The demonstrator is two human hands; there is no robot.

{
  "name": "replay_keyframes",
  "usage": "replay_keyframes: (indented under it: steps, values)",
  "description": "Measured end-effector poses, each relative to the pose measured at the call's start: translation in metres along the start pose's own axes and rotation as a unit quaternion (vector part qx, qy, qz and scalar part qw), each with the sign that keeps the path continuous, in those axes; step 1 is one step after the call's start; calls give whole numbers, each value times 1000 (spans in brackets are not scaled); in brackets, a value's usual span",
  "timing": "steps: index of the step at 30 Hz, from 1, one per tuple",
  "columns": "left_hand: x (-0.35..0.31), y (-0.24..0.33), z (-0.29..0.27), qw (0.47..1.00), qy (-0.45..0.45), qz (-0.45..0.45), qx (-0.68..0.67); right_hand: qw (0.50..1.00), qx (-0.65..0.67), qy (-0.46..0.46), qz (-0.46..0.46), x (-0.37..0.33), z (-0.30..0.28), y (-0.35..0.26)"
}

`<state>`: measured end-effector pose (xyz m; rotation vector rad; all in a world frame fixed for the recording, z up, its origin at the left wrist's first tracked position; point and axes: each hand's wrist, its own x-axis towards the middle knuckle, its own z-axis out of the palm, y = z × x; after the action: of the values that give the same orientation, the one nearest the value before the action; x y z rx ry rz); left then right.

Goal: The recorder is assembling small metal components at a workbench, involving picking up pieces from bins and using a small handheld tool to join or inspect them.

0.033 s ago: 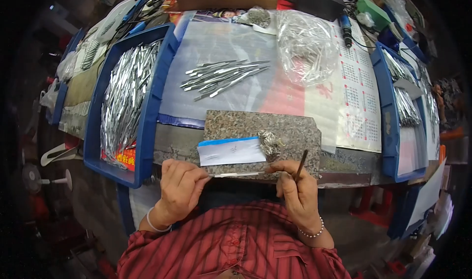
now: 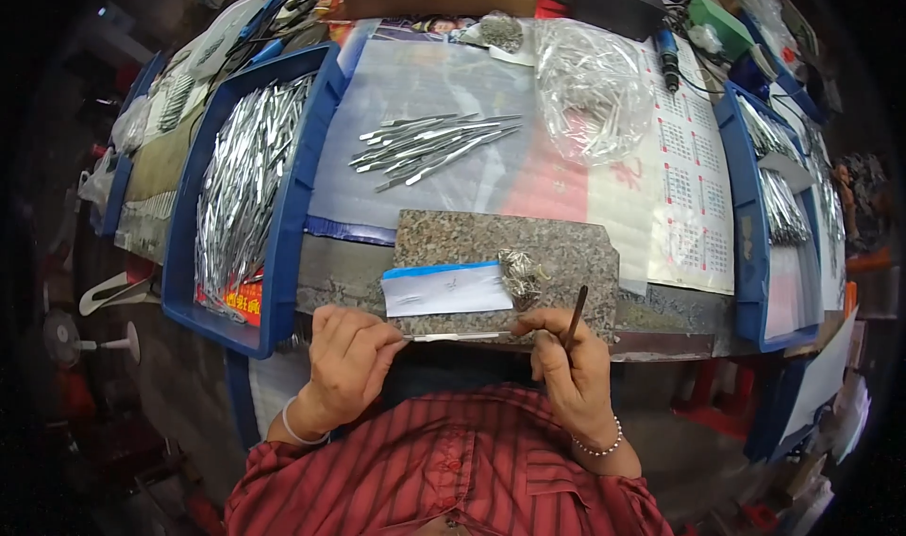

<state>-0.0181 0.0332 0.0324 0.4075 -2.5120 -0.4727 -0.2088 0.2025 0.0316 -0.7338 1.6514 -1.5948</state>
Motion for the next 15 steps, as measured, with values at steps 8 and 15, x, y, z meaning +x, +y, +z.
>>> replay_keyframes:
  steps: [8, 15]
  values:
    - [-5, 7, -2, 1000, -2, -3, -18, 998, -29, -57, 8, -2, 3, 3]
    - [-11, 7, -2, 999, 1, -12, -34, 994, -85, -65, 11, -5, 5, -1]
